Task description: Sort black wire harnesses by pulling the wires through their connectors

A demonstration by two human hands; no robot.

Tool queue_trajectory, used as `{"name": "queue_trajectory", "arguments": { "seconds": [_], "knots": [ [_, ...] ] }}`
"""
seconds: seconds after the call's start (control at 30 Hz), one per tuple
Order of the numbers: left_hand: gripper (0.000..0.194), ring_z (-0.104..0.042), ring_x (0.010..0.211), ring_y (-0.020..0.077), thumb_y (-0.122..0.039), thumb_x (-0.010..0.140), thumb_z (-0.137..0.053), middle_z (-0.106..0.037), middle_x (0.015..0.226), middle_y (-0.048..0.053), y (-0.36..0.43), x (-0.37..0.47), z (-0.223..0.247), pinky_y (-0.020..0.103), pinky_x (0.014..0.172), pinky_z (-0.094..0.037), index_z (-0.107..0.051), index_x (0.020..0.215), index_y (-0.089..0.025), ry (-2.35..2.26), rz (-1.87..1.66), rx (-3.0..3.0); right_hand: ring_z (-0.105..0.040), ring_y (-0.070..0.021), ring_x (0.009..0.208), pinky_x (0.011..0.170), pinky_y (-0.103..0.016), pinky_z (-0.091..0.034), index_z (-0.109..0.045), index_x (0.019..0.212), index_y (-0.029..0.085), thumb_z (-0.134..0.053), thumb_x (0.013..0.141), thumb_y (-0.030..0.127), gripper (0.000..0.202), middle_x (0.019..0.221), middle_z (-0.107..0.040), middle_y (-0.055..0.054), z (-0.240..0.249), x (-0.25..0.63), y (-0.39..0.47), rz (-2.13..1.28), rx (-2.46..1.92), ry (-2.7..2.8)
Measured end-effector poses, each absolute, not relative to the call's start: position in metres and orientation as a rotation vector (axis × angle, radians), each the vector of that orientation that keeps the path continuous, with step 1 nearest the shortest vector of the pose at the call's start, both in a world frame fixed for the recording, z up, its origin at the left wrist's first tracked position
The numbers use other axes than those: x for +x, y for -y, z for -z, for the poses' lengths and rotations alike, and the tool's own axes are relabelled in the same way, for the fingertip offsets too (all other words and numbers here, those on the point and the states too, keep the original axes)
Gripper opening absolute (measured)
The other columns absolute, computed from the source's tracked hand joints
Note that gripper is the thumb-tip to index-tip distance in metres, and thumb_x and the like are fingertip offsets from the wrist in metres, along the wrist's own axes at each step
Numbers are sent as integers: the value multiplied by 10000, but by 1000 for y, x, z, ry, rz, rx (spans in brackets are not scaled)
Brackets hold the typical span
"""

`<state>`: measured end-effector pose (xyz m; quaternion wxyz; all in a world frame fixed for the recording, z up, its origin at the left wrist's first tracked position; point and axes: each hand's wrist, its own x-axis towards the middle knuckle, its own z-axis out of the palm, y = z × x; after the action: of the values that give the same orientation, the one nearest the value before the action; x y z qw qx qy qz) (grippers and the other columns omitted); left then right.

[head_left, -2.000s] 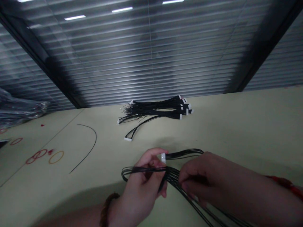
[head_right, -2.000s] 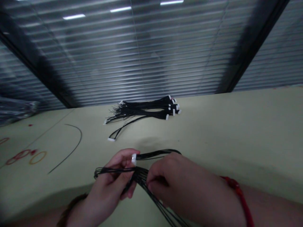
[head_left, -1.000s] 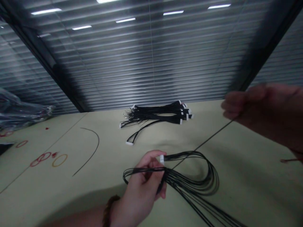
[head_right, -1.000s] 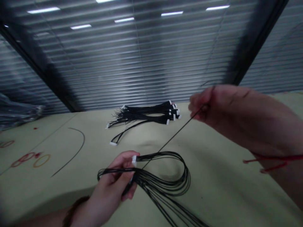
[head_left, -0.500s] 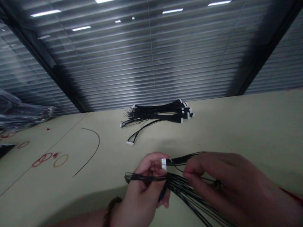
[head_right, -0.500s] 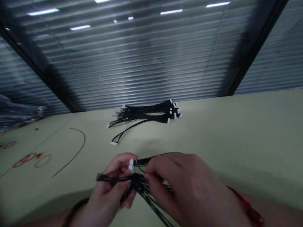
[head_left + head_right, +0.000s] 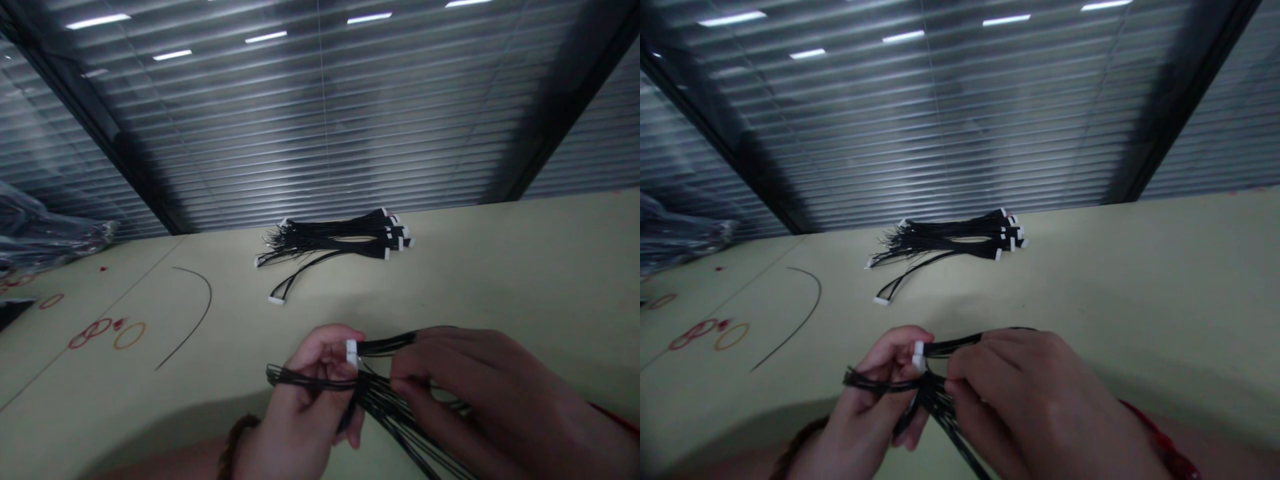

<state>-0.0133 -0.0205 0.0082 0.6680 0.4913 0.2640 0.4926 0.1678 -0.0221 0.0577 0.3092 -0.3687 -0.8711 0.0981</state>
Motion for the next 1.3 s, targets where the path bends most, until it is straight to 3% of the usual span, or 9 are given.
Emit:
{"name": "queue_trajectory", "arguments": {
  "seconds": [0.43, 0.67, 1.07, 1.3],
  "knots": [
    [118, -406, 433, -3, -284, 903, -507, -487, 692, -52, 22, -13, -11, 101, 410, -337, -555, 1001, -239, -624, -1092, 1194, -526, -103, 506, 489, -240, -368, -539, 729, 208, -427, 878, 162, 191, 609, -563, 40, -53, 167, 21, -192, -1109, 2305],
    [218, -402, 460, 44, -371, 898, -481, -446, 631, -42, 23, -12, -8, 149, 416, -335, -543, 997, -187, -764, -982, 1316, -518, -113, 502, 474, -244, -339, -541, 707, 216, -463, 838, 124, 178, 611, -565, 42, -45, 167, 22, -208, -1125, 2405],
    [241, -393, 448, 38, -356, 880, -501, -472, 643, -28, 24, -12, -6, 144, 399, -338, -553, 1006, -157, -829, -910, 1280, -466, -136, 521, 500, -281, -294, -488, 715, 207, -370, 880, 78, 240, 618, -534, 23, -45, 156, 19, 59, -970, 2445],
    [193, -407, 386, 21, -251, 821, -565, -457, 629, -65, 9, -8, -9, 132, 351, -296, -532, 995, -173, -987, -1055, 1094, -495, -132, 535, 533, -284, -301, -543, 789, 225, -413, 864, 217, 150, 646, -542, 17, -54, 196, 24, 395, -1130, 2433]
  ]
}}
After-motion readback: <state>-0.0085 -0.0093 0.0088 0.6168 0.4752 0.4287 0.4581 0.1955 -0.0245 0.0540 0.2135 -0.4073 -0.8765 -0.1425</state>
